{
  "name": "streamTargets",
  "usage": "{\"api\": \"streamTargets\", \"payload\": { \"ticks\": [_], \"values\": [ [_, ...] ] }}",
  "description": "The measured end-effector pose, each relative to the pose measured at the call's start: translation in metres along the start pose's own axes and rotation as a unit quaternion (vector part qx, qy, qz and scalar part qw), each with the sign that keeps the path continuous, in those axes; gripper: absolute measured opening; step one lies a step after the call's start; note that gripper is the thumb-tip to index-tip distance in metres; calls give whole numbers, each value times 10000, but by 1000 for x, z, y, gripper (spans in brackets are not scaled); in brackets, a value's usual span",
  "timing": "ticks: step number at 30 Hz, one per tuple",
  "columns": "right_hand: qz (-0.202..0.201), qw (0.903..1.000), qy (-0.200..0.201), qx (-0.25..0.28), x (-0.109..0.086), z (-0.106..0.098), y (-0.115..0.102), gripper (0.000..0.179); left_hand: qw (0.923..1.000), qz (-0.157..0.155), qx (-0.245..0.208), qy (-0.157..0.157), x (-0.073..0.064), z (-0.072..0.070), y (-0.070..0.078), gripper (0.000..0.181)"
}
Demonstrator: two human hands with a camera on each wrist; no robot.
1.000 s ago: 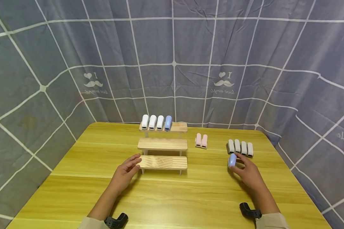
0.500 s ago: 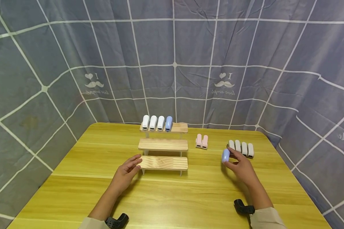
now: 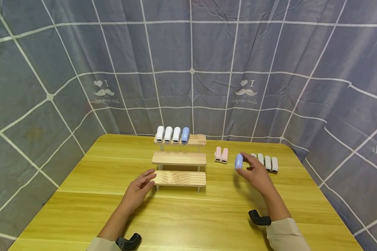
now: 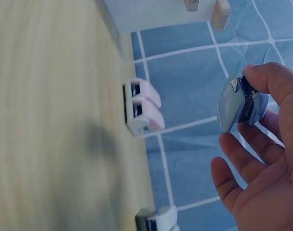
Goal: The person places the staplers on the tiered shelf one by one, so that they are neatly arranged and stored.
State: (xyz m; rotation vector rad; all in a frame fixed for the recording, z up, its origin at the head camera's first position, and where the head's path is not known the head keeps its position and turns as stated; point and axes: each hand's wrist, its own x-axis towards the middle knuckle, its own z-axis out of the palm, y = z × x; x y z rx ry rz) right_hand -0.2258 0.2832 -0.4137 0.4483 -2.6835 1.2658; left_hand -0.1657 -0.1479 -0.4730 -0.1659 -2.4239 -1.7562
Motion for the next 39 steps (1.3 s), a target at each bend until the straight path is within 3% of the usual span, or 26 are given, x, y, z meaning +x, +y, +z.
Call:
{"api": "streamTargets", "payload": {
  "ticks": [39],
  "values": [
    [-703, 9973, -73, 197, 51, 24, -59, 65, 9999, 63, 93, 42, 1, 1, -3, 30]
  ]
}}
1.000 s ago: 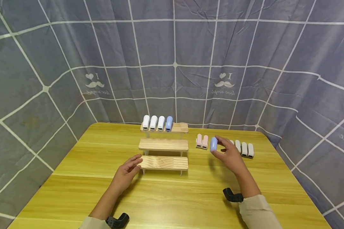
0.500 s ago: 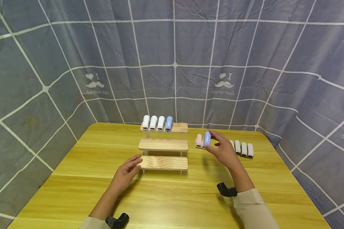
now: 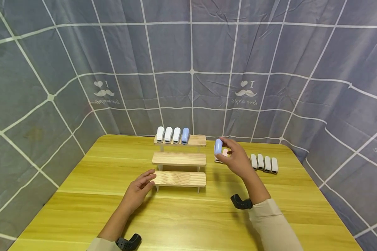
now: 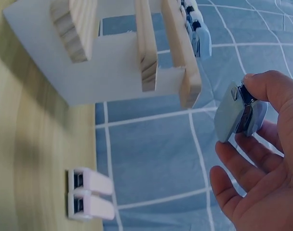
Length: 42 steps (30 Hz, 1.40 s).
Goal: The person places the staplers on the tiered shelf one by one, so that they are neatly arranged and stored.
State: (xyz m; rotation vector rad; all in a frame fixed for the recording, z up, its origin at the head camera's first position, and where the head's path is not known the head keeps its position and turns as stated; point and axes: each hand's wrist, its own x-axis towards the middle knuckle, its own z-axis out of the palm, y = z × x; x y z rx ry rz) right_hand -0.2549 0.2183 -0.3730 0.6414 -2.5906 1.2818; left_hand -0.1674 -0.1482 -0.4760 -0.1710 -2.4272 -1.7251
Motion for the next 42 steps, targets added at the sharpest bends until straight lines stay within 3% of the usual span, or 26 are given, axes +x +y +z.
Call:
{"api": "streamTargets", "payload": {
  "ticks": [14, 27, 42],
  "values": [
    [-293, 9994, -193, -72, 27, 18, -20, 64, 10000, 75, -30, -15, 0, 0, 0, 30],
    [-61, 9990, -451, 6, 50, 27, -31, 66, 9998, 58, -187, -11, 0, 0, -2, 30],
    [-113, 9977, -573, 351, 70, 42, -32, 68, 9999, 35, -96, -62, 0, -1, 1, 30]
  ]
}}
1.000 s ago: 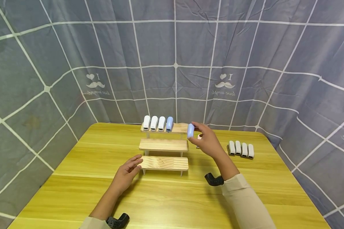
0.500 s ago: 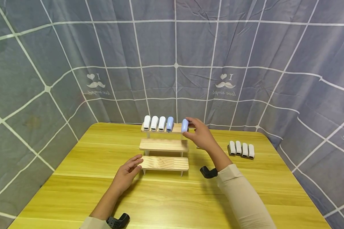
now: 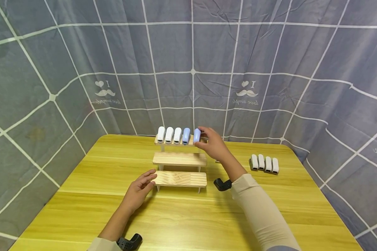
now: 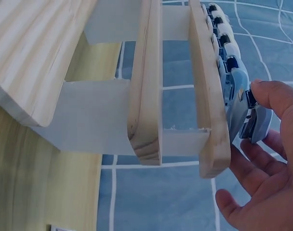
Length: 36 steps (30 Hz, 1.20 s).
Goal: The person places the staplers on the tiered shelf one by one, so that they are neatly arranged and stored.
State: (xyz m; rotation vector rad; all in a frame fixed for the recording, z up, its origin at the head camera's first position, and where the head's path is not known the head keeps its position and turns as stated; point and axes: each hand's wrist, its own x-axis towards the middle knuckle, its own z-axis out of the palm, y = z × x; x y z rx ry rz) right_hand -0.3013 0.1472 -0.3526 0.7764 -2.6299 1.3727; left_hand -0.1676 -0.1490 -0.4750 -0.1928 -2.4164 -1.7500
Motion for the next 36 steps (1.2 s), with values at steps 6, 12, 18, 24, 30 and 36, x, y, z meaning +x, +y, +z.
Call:
{"api": "streamTargets", "payload": {
  "ticks": [6, 12, 18, 24, 30, 36],
  "values": [
    [37, 9999, -101, 58, 5, 4, -1, 68, 10000, 62, 9, -3, 0, -1, 0, 30],
    [88, 9998, -127, 136, 7, 7, -1, 66, 10000, 65, 28, 16, 0, -1, 0, 30],
    [-38, 9997, -115, 207, 8, 9, 0, 65, 9999, 50, 104, 40, 2, 0, -1, 31],
    [-53, 9998, -138, 140, 11, 10, 3, 65, 9999, 54, 92, 35, 1, 0, -1, 31],
    [-1, 9996, -184, 235, 13, 10, 5, 66, 10000, 51, 80, 26, 1, 0, -1, 31],
    [66, 9995, -166, 270, 13, 10, 3, 66, 9999, 51, 86, 25, 1, 0, -1, 31]
  ]
}}
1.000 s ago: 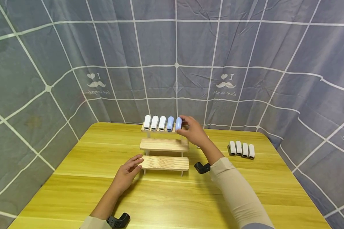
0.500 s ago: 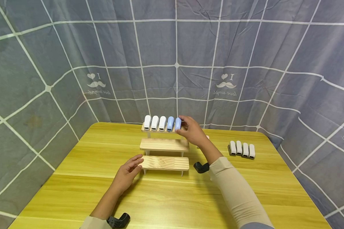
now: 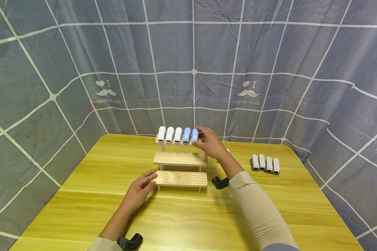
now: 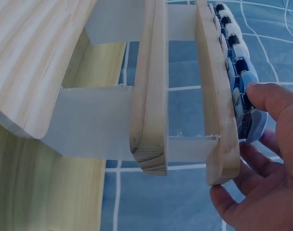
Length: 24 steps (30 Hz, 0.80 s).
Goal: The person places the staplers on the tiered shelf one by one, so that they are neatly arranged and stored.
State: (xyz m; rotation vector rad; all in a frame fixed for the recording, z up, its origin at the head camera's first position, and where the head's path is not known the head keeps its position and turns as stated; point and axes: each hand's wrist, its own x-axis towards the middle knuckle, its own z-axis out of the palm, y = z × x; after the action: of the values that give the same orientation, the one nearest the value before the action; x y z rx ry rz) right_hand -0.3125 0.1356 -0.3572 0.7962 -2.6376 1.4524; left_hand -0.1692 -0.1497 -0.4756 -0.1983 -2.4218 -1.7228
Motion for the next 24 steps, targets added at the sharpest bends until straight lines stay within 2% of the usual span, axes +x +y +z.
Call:
{"api": "streamTargets", "payload": {
  "ticks": [8, 13, 16, 24],
  "values": [
    [46, 9999, -13, 122, -1, -1, 1, 67, 10000, -36, 18, 2, 0, 0, -1, 30],
    [167, 9998, 39, -76, -7, -7, 6, 69, 10000, -45, 32, 9, -1, 0, 0, 30],
    [171, 9996, 45, -211, -10, -12, 14, 70, 10000, -37, 5, 27, -1, 0, 0, 30],
    [449, 9989, 90, -55, -24, -29, 38, 72, 10000, -72, -17, 38, 0, 1, -1, 30]
  ]
}}
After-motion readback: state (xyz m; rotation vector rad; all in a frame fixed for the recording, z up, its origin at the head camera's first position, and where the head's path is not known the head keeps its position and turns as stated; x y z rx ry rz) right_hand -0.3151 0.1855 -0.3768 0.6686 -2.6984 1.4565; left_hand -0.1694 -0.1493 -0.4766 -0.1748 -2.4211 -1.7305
